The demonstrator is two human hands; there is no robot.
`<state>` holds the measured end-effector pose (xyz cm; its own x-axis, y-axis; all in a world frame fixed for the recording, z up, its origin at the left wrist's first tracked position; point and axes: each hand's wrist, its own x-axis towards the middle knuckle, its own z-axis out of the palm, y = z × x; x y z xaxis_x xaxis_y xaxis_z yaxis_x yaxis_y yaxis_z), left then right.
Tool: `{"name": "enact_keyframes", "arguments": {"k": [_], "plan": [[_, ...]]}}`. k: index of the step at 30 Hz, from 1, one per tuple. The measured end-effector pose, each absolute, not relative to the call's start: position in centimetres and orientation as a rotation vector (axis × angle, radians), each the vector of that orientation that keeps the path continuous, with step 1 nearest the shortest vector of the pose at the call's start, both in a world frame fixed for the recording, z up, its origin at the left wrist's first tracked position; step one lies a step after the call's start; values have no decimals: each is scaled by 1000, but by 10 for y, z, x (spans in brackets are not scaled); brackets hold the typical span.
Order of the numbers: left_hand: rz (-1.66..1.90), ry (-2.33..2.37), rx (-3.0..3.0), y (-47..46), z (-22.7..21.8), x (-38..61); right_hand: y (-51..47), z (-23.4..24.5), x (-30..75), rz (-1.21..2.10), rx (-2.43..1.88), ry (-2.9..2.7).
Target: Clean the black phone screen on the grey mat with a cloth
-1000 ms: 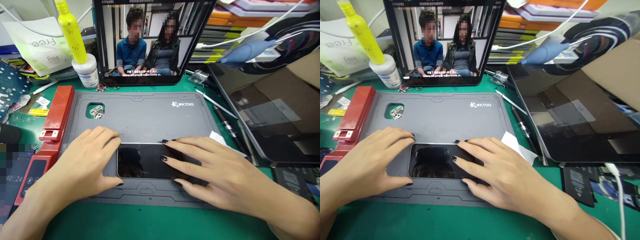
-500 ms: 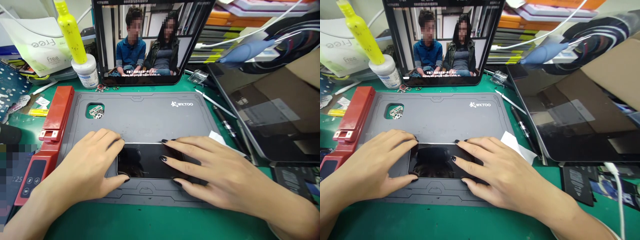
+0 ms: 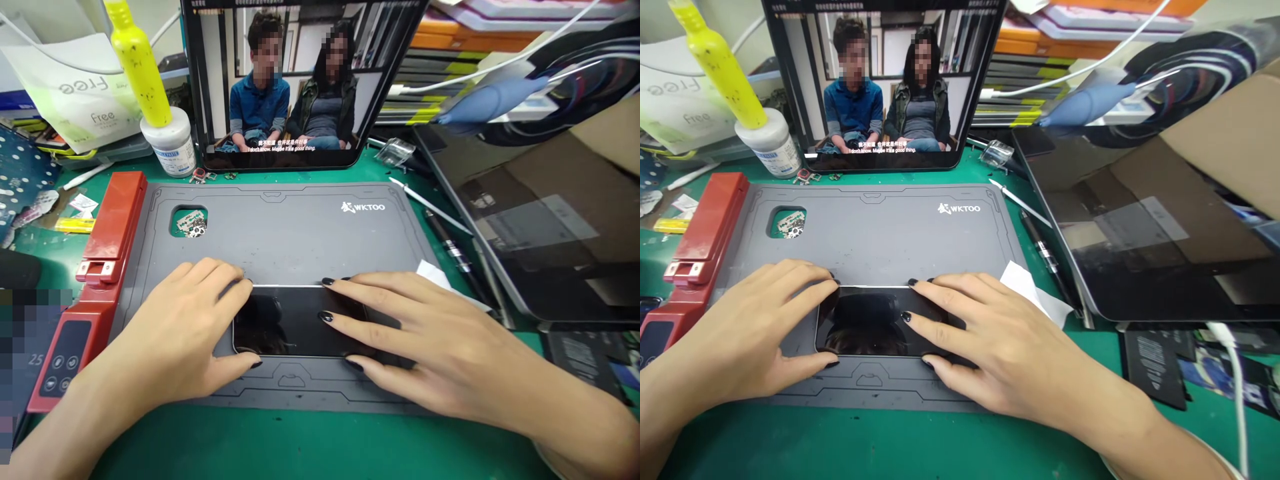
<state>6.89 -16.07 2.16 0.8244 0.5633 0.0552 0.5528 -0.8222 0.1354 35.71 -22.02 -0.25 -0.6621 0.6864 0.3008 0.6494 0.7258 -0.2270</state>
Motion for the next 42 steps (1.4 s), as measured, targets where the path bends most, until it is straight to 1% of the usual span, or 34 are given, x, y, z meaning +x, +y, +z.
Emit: {"name": "enact_keyframes", "arguments": {"k": [14,22,31,42], "plan": [[160,920,2752,-163,22,70,-221,0,356,157,-1061,-2556],[193,929,2721,-163,21,67,-221,3,359,255,-1120,-2540],[194,963,2710,-162,22,68,-220,10,365,318,-1185,-2491],[268,919,2799,-161,17,66,-225,2,363,342,-1225,-2409]]}}
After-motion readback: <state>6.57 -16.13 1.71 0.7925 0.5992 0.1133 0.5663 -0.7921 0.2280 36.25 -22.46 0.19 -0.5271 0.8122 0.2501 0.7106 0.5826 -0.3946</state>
